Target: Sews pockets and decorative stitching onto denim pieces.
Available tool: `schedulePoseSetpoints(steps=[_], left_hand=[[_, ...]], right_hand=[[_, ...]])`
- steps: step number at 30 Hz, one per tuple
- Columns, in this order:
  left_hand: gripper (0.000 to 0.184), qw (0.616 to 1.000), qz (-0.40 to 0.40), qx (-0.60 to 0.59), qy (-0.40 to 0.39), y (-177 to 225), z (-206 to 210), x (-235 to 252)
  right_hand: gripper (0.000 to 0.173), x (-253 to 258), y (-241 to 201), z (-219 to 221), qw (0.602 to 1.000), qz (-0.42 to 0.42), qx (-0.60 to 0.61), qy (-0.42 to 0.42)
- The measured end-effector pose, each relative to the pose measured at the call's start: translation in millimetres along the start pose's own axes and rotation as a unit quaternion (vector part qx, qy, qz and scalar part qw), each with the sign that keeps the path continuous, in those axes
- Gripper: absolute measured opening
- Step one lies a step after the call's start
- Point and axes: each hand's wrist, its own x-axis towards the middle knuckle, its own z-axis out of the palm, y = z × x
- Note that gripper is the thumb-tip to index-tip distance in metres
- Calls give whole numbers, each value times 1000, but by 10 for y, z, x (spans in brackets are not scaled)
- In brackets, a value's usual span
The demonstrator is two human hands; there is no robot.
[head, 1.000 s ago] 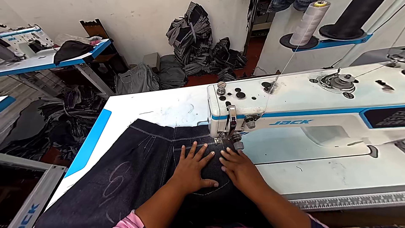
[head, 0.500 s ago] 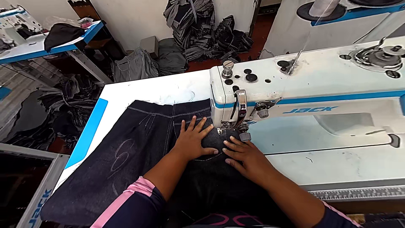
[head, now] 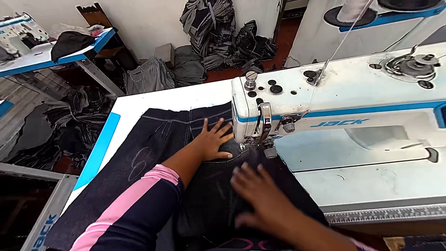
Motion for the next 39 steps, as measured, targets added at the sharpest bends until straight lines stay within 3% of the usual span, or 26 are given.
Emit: schedulePoseSetpoints(steps=[2,3,4,6,10,13,16,19,23,30,34,36,38,39], left_hand=[[69,993,113,25,17,-198,52,38],[66,990,136,18,25,-239,88,46],[66,990,139,7,33,-241,123,34],[64,995,93,-11,41,-119,163,-55],[61,985,-135,-75,73,609,331,-374],[62,959,-262,-109,11,1134,306,-408],[64,953,-282,-110,-19,1203,249,-377],[63,955,-278,-101,-14,1119,251,-341],[62,951,-295,-95,-9,1034,185,-211],[58,939,-328,-104,-1,904,67,7],[64,959,-270,-88,-20,739,21,4],[63,987,-154,-44,-3,537,55,-68],[56,999,-14,-21,47,290,167,-119],[55,998,19,-22,63,223,220,-128]], right_hand=[[64,-178,-136,251,993,-108,-11,37],[49,-235,-109,341,986,-147,-28,76],[34,-277,-56,383,978,-172,-31,112],[23,-359,120,301,972,-192,-5,135],[30,-613,903,-219,985,-70,-15,156],[26,-684,1178,-525,988,27,-26,152],[32,-438,575,-446,979,53,17,197],[47,-183,198,-44,992,69,0,109],[51,-37,408,15,995,86,-34,32],[48,156,702,-99,996,37,-48,65],[46,174,602,-144,994,77,-61,46],[48,68,240,-166,987,151,-52,5],[54,-151,-69,-12,988,152,-37,19],[55,-257,-86,105,988,135,-50,49]])
